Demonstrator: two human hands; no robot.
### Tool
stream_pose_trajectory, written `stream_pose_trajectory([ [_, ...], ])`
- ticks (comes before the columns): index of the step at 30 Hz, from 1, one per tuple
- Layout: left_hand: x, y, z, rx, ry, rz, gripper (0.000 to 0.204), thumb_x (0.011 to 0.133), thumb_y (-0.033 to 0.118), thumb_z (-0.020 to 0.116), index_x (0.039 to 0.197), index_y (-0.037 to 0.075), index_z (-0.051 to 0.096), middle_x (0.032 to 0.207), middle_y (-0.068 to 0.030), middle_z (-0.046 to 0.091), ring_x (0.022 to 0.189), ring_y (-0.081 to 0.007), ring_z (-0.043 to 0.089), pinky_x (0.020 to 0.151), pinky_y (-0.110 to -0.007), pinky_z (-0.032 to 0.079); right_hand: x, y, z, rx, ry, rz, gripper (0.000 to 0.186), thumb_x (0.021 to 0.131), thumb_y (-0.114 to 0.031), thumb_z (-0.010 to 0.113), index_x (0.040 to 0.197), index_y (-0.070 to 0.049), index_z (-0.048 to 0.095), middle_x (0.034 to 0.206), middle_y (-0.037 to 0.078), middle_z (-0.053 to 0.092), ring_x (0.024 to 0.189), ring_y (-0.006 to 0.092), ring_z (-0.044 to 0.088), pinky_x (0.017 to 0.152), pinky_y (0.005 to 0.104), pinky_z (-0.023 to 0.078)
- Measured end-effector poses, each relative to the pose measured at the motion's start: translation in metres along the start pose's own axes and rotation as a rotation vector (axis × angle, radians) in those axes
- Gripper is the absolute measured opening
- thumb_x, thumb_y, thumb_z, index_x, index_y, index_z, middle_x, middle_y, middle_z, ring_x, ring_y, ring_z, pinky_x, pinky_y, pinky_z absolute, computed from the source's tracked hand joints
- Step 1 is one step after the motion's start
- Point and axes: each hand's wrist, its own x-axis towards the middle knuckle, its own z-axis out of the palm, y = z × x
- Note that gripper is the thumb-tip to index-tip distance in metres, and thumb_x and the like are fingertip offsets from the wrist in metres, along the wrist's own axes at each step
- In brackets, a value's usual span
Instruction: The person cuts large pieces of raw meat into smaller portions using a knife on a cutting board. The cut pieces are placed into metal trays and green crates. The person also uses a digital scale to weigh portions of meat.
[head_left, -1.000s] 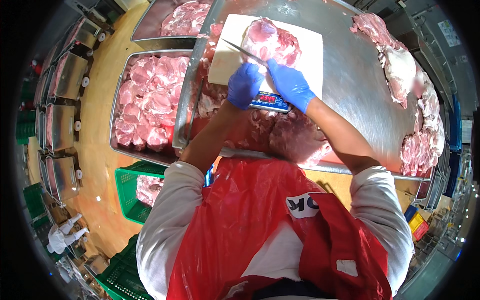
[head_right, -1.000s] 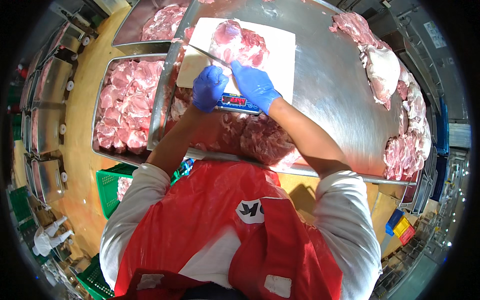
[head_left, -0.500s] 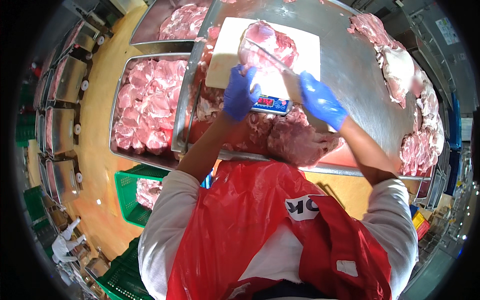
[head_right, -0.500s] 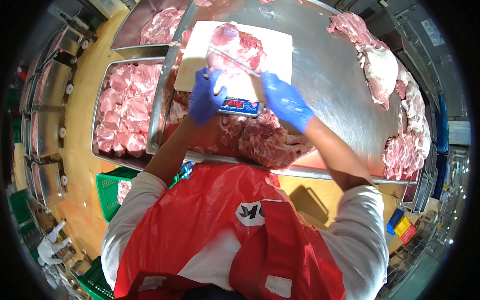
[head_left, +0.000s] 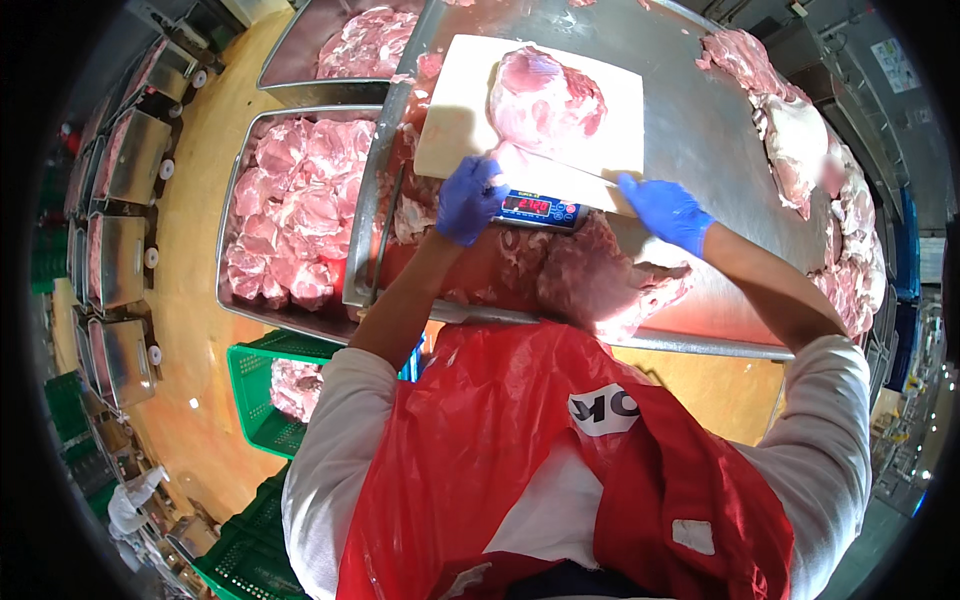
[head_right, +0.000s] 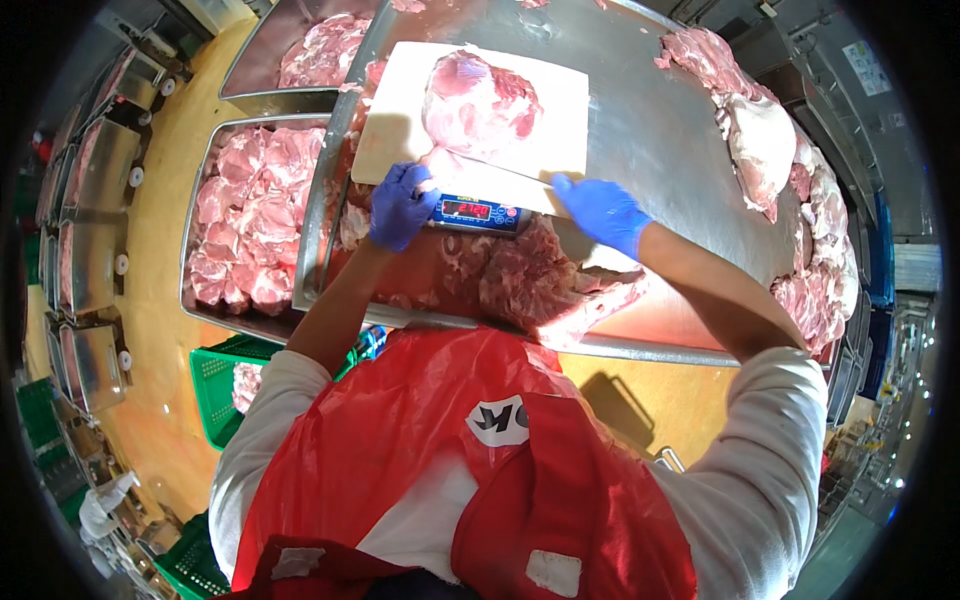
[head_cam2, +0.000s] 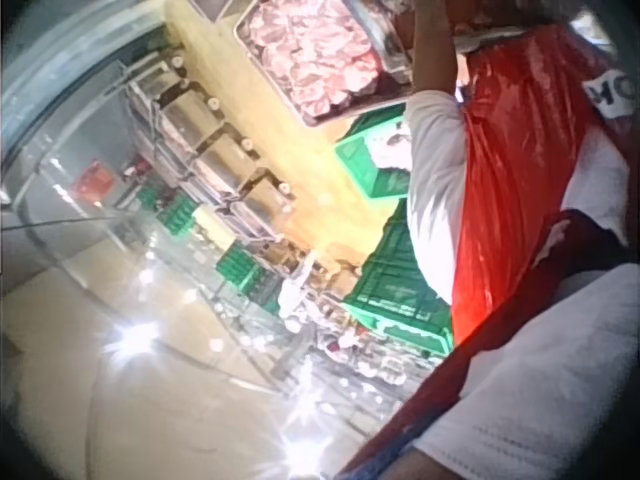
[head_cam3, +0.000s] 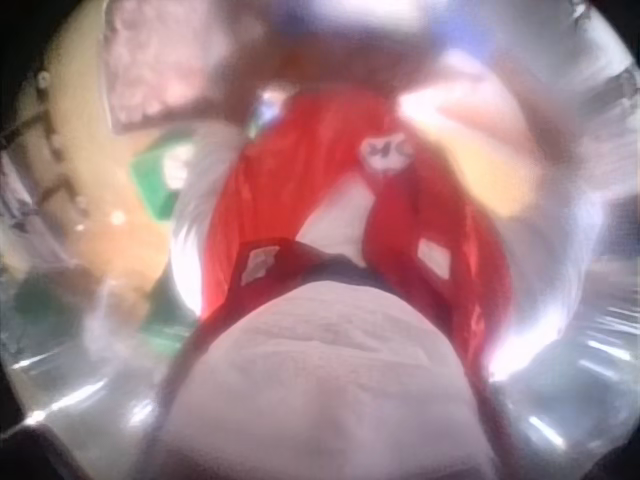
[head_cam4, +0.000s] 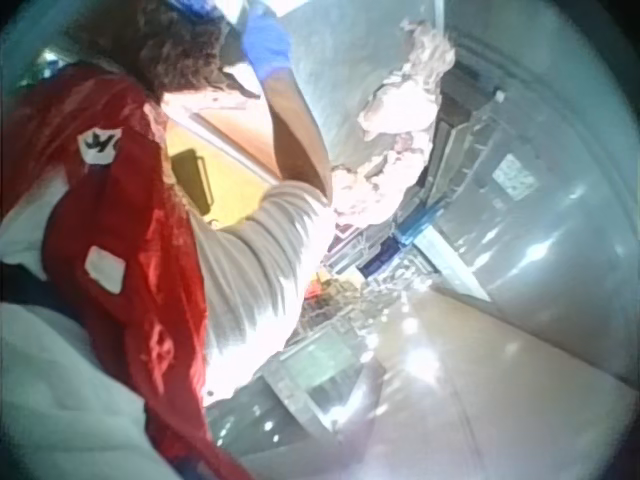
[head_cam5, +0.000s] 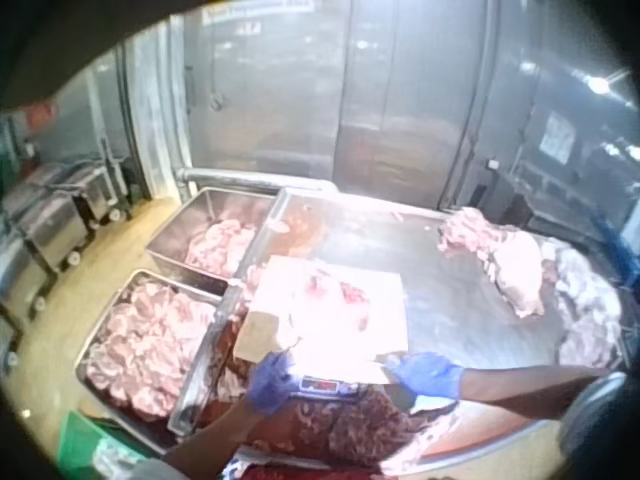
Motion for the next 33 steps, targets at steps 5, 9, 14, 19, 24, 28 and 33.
stream_pose_trajectory([
  [5,-0.013,0.015,-0.014,-0.117,0.003,-0.068,0.021,0.076,0.013,0.074,0.092,0.009,0.061,0.088,-0.0115,0.059,0.075,-0.0310,0.062,0.064,-0.041,0.051,-0.001,0.000,-0.018,-0.279,-0.033,-0.219,0.032,0.101,-0.022,0.038,0.129,-0.009,0.047,0.100,0.026,0.065,0.081,0.0421,0.066,0.070,0.0491,0.053],
  [9,-0.006,0.024,-0.017,-0.059,-0.028,-0.024,0.020,0.074,0.009,0.075,0.089,0.007,0.062,0.087,-0.0109,0.060,0.073,-0.0292,0.063,0.064,-0.038,0.051,0.056,-0.086,-0.008,0.259,-0.058,0.062,0.054,0.103,-0.047,0.027,0.114,-0.005,0.059,0.094,0.023,0.067,0.096,0.0436,0.062,0.092,0.0503,0.044],
  [14,-0.005,0.023,-0.038,-0.073,0.018,-0.058,0.019,0.073,0.006,0.075,0.087,0.006,0.061,0.085,-0.0116,0.061,0.073,-0.0302,0.063,0.064,-0.037,0.051,0.073,-0.052,0.027,0.305,-0.045,0.064,0.044,0.104,-0.033,0.032,0.115,-0.002,0.060,0.107,0.024,0.066,0.099,0.0409,0.064,0.092,0.0467,0.049],
  [19,0.002,0.042,-0.066,-0.164,0.037,-0.257,0.014,0.075,0.001,0.070,0.088,0.003,0.064,0.080,-0.0085,0.065,0.071,-0.0199,0.064,0.065,-0.031,0.051,-0.010,0.030,-0.022,-0.260,-0.228,-0.014,0.033,0.102,-0.026,0.038,0.127,-0.008,0.050,0.096,0.022,0.067,0.084,0.0418,0.066,0.073,0.0495,0.053],
  [24,0.049,0.041,-0.117,-0.614,-0.043,-0.429,0.012,0.082,-0.003,0.064,0.093,0.000,0.065,0.083,0.0015,0.062,0.071,-0.0065,0.057,0.061,-0.023,0.049,-0.058,0.058,0.007,-0.275,0.094,-0.210,0.021,0.099,-0.020,0.050,0.114,-0.005,0.051,0.081,0.022,0.063,0.067,0.0447,0.061,0.059,0.0519,0.048],
  [28,0.095,0.035,-0.165,-0.392,-0.164,-0.341,0.010,0.084,-0.001,0.064,0.094,0.000,0.065,0.082,0.0002,0.062,0.070,-0.0071,0.057,0.063,-0.023,0.049,-0.041,-0.021,0.042,0.213,0.200,-0.098,0.024,0.099,-0.022,0.050,0.116,-0.004,0.050,0.077,0.023,0.063,0.070,0.0444,0.062,0.060,0.0518,0.048],
  [33,0.216,-0.025,-0.225,-0.500,-0.019,-0.446,0.030,0.089,0.007,0.060,0.118,0.000,0.059,0.096,-0.0045,0.064,0.084,-0.0115,0.060,0.073,-0.025,0.049,-0.019,-0.084,0.073,0.529,0.498,-0.063,0.027,0.102,-0.027,0.048,0.111,-0.002,0.053,0.077,0.025,0.063,0.071,0.0427,0.064,0.062,0.0502,0.048],
])
